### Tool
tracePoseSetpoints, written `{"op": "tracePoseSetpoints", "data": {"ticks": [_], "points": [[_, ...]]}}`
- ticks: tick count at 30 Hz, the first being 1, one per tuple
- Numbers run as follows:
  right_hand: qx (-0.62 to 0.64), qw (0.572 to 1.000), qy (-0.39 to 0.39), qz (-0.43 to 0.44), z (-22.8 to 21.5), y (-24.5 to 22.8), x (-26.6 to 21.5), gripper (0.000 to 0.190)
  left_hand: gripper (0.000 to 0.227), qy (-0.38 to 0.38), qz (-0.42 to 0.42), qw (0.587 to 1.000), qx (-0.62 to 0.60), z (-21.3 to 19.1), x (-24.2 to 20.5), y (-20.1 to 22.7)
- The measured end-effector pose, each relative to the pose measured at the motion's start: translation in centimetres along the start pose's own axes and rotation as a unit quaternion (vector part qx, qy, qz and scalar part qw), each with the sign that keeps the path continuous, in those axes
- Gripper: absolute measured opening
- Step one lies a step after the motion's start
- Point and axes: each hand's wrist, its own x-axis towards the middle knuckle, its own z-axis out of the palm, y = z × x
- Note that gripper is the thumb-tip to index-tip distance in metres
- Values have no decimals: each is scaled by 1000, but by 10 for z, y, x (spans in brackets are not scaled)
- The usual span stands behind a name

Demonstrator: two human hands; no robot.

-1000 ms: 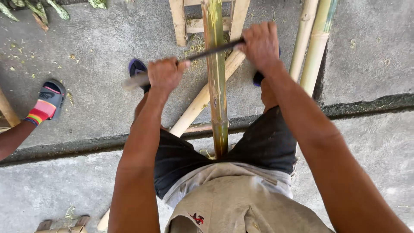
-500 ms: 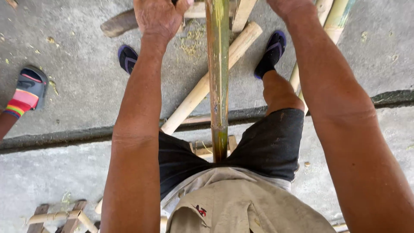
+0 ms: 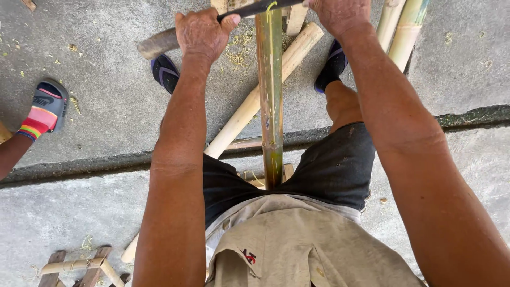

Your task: Use a machete to shave and smooth the outer surface of bamboo stalks.

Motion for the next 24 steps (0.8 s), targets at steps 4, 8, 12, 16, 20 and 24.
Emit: {"op": "tracePoseSetpoints", "data": {"ticks": [4,8,12,16,20,24], "points": [[35,997,70,15,11,-11,-22,43,74,-29,-16,999,-5,7,-24,0],[18,990,136,0,30,-19,-45,44,74,-46,-21,999,-3,11,-49,1],[-13,989,146,-5,24,-34,-69,50,75,-80,-31,996,2,10,-75,3],[-40,989,142,-7,22,-49,-93,54,77,-100,-31,995,5,12,-103,5],[-63,996,66,5,33,-59,-115,58,78,-132,-34,991,10,11,-126,8],[-48,996,71,9,37,-72,-140,60,77,-129,-27,991,6,5,-151,14]]}}
